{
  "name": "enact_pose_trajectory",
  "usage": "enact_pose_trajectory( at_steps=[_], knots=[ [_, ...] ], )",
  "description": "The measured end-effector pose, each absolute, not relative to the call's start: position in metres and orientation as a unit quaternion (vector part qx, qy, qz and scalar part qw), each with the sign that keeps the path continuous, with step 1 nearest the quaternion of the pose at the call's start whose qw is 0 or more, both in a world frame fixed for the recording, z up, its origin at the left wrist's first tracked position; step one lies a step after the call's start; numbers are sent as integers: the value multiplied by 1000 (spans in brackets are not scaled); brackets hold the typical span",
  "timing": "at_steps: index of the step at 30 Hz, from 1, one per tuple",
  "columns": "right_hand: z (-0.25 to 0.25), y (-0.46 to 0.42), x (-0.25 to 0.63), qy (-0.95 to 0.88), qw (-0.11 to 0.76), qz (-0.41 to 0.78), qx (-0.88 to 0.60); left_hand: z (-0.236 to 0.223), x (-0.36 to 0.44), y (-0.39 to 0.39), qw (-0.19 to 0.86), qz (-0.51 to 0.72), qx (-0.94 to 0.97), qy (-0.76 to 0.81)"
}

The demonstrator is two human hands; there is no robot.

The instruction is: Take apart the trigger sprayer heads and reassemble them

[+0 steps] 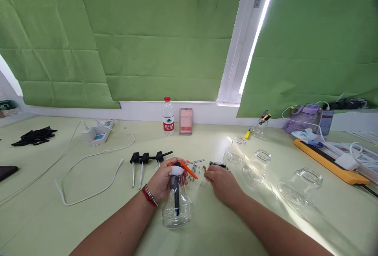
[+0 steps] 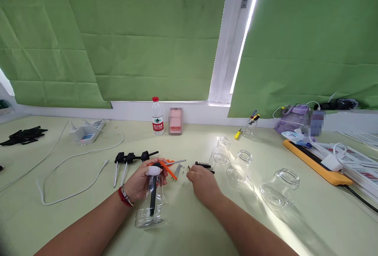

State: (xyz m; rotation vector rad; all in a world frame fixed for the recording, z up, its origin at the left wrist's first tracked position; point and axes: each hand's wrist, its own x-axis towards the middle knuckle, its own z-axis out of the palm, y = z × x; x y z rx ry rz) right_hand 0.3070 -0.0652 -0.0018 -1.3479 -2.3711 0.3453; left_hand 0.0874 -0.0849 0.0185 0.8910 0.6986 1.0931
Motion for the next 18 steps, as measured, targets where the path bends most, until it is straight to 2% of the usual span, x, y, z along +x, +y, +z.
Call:
enact_pose_trajectory(
  at_steps=[4,9,12,15,18],
  knots=[
    [-4,-68,299,-866,101,29,-488,20,88,-85,706,492,400,315],
    [-5,-63,297,-848,104,-7,-519,22,89,-86,708,490,401,313],
    [-2,-62,300,-836,130,-4,-532,24,88,-86,706,492,402,312],
    [5,-66,305,-820,200,24,-536,27,88,-86,698,508,393,317],
    [11,-75,309,-803,288,147,-500,30,89,-86,678,555,364,316]
  ],
)
